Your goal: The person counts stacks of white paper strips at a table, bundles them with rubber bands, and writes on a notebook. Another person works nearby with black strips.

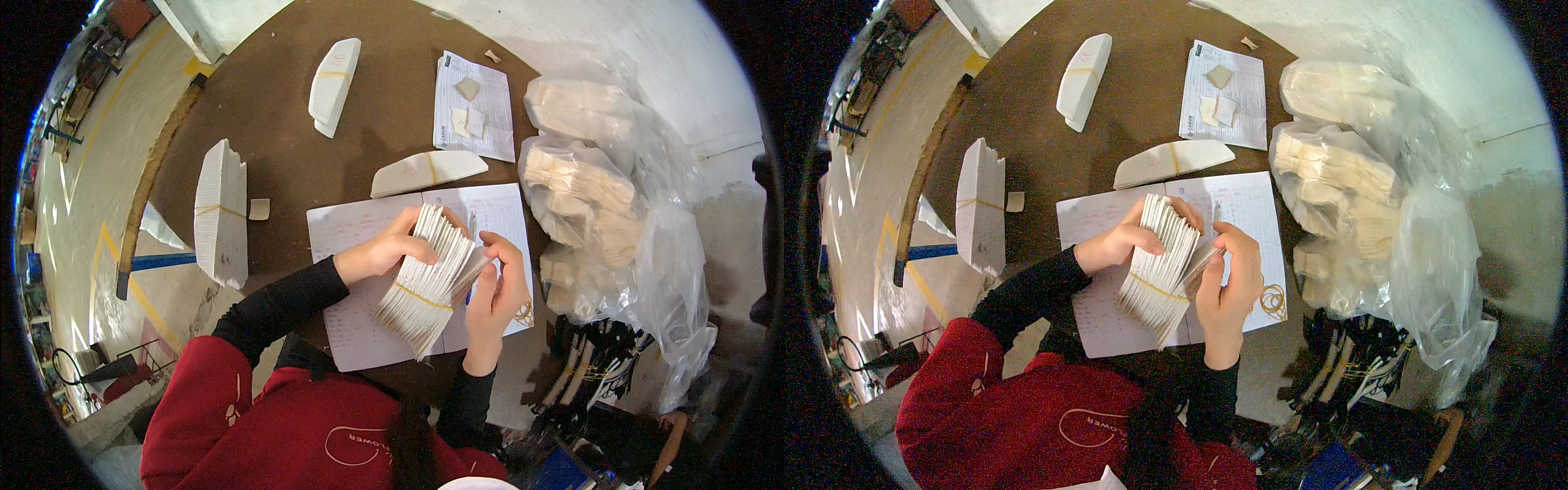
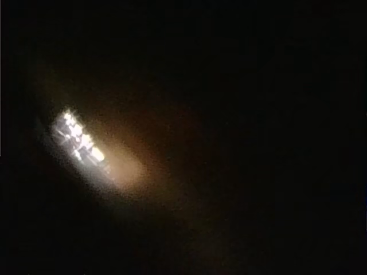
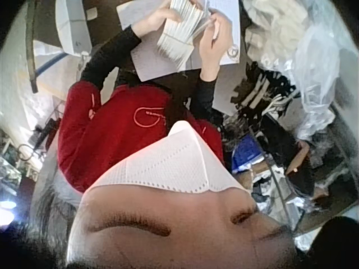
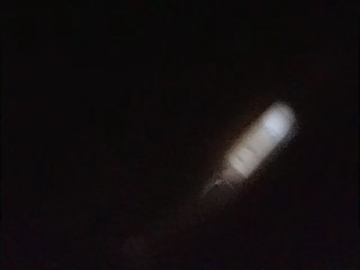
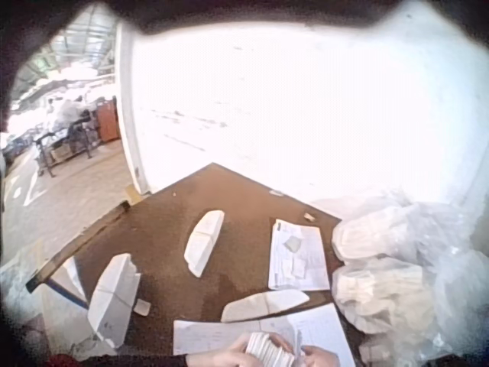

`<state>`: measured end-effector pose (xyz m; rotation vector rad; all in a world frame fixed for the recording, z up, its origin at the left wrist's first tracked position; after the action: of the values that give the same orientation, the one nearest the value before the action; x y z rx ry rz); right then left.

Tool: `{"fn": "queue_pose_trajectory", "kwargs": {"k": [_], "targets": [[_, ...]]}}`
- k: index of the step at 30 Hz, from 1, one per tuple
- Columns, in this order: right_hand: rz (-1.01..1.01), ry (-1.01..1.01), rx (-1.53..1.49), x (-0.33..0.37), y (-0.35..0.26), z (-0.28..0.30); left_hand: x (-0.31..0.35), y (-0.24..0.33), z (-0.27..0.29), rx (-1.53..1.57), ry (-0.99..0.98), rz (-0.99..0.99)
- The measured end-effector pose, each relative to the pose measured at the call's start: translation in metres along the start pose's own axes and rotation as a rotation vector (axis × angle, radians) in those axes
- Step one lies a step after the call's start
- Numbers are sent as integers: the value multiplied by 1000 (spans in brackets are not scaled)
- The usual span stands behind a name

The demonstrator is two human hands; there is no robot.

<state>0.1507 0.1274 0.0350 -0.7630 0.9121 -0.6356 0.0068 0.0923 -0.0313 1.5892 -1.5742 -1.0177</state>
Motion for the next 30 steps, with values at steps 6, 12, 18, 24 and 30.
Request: {"fn": "queue_pose_trajectory", "kwargs": {"k": [6, 12, 18, 24, 30], "targets": [[-19, 11, 35, -2, -1, -4, 3, -4, 5, -28, 69, 56], [-46, 22, 5, -1, 4, -4, 3, -6, 8, -52, 92, 24], [-47, 22, -26, 0, 2, -4, 4, -6, 7, -63, 123, 54], [-67, 20, -45, 1, 2, -3, 4, -8, 8, -9, 130, 48], [-38, 67, -72, -2, -4, -3, 3, -7, 5, 41, 154, 62]]}}
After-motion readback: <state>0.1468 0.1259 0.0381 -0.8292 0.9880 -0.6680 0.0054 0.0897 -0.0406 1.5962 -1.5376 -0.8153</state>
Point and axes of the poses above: each hand's wrist, its own x-axis away from the middle knuckle, its own z-axis out of the back of the hand, y = z × x, the point moved 7 cm from there along -x, towards the middle knuckle, and after that the axes turned 2 degrees about -x, right-handed, at the moved point
